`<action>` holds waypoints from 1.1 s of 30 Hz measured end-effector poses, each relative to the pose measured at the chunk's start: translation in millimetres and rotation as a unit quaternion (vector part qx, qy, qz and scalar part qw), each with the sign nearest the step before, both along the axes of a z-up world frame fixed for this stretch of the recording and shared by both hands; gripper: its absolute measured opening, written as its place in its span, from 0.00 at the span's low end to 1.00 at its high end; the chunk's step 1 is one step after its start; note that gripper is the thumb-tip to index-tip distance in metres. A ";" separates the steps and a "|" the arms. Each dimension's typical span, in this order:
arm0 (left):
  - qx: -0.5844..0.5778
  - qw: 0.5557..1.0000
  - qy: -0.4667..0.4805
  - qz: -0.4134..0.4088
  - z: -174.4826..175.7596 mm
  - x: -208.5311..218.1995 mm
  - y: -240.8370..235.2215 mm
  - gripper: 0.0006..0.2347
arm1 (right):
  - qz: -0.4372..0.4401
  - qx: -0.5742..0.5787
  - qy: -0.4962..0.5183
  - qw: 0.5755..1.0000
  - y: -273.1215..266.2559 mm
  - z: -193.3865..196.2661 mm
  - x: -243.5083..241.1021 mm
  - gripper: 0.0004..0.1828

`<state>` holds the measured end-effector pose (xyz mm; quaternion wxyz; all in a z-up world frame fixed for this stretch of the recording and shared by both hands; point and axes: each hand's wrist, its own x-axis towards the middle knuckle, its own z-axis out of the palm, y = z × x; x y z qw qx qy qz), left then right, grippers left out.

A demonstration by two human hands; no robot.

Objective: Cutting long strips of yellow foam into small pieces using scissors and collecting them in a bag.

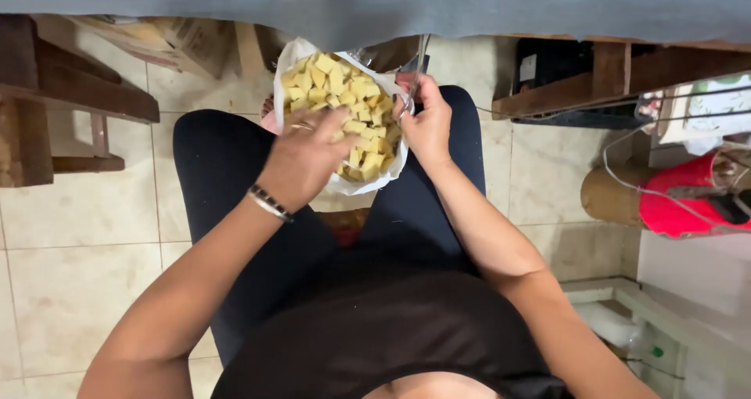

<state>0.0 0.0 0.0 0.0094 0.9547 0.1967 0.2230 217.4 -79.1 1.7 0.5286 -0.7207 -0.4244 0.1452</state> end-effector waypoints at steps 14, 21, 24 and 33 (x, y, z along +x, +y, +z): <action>-0.377 0.922 -0.010 0.087 -32.9 -29.7 10.3 0.13 | 0.057 0.004 0.146 0.988 1.9 -27.0 -4.0 0.12; -0.436 0.893 -0.106 0.024 -91.6 32.8 7.7 0.10 | 0.142 -0.033 0.224 0.964 3.9 -59.8 -23.4 0.12; -0.508 0.856 -0.084 0.029 -83.9 26.9 10.0 0.12 | 0.152 -0.039 0.232 0.960 3.5 -59.6 -23.4 0.12; -0.422 0.896 -0.006 0.136 -54.4 -0.2 20.7 0.16 | 0.068 -0.057 0.015 0.996 -3.9 -17.1 -9.4 0.08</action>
